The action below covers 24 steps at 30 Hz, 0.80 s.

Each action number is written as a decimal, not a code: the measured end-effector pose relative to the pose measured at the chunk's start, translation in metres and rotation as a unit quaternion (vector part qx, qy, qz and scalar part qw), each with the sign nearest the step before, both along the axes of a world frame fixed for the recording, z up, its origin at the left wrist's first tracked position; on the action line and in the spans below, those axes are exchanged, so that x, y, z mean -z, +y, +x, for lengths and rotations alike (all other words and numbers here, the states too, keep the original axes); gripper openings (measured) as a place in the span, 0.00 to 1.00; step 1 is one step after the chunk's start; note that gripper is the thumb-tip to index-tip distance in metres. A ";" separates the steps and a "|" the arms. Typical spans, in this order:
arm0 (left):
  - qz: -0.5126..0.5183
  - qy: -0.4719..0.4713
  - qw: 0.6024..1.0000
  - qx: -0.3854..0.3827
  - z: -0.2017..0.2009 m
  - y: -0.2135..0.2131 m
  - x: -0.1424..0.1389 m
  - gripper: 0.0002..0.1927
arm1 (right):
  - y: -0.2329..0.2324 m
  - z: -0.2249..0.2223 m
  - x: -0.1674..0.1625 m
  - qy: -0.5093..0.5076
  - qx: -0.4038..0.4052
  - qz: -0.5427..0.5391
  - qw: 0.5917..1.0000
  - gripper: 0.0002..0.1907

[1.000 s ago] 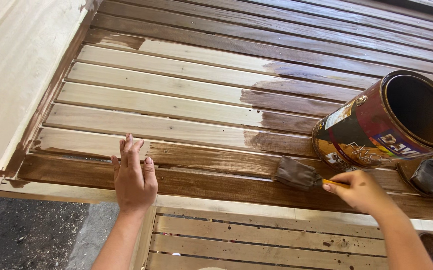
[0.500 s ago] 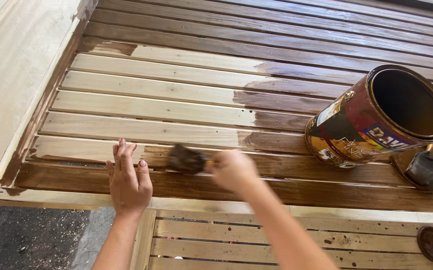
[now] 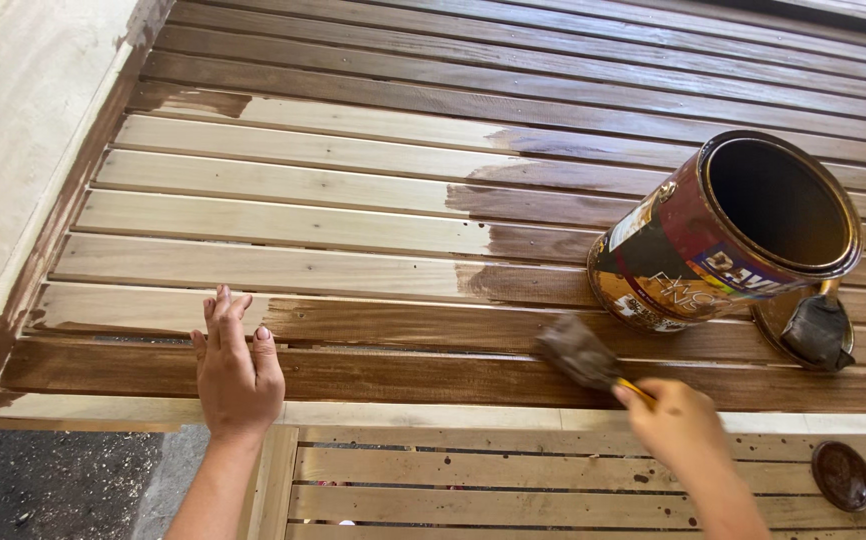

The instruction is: The person applies brown wood stain with a brush to the slatted surface and edges of a wooden bench, dipping the brush into a small tray and a stain can and working across the planks to coat the bare wood.

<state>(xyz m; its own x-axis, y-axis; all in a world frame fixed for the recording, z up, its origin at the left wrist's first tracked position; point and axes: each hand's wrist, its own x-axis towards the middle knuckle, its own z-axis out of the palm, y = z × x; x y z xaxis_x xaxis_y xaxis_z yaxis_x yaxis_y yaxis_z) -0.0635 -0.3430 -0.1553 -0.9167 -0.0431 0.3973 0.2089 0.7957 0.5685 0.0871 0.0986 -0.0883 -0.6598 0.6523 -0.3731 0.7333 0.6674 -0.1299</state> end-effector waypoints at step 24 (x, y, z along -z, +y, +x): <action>0.210 0.133 0.969 -0.007 0.007 -0.132 -0.035 0.25 | -0.466 -0.246 -0.010 0.060 -0.447 -0.155 0.879 0.13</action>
<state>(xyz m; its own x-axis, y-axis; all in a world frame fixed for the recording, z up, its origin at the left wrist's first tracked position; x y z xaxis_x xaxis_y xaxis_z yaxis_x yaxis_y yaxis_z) -0.0565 -0.4746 -0.1201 -0.7821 -0.2638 0.5646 0.3834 0.5106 0.7696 -0.1585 -0.3676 -0.0785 -0.9040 -0.2672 -0.3337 -0.0970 0.8884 -0.4487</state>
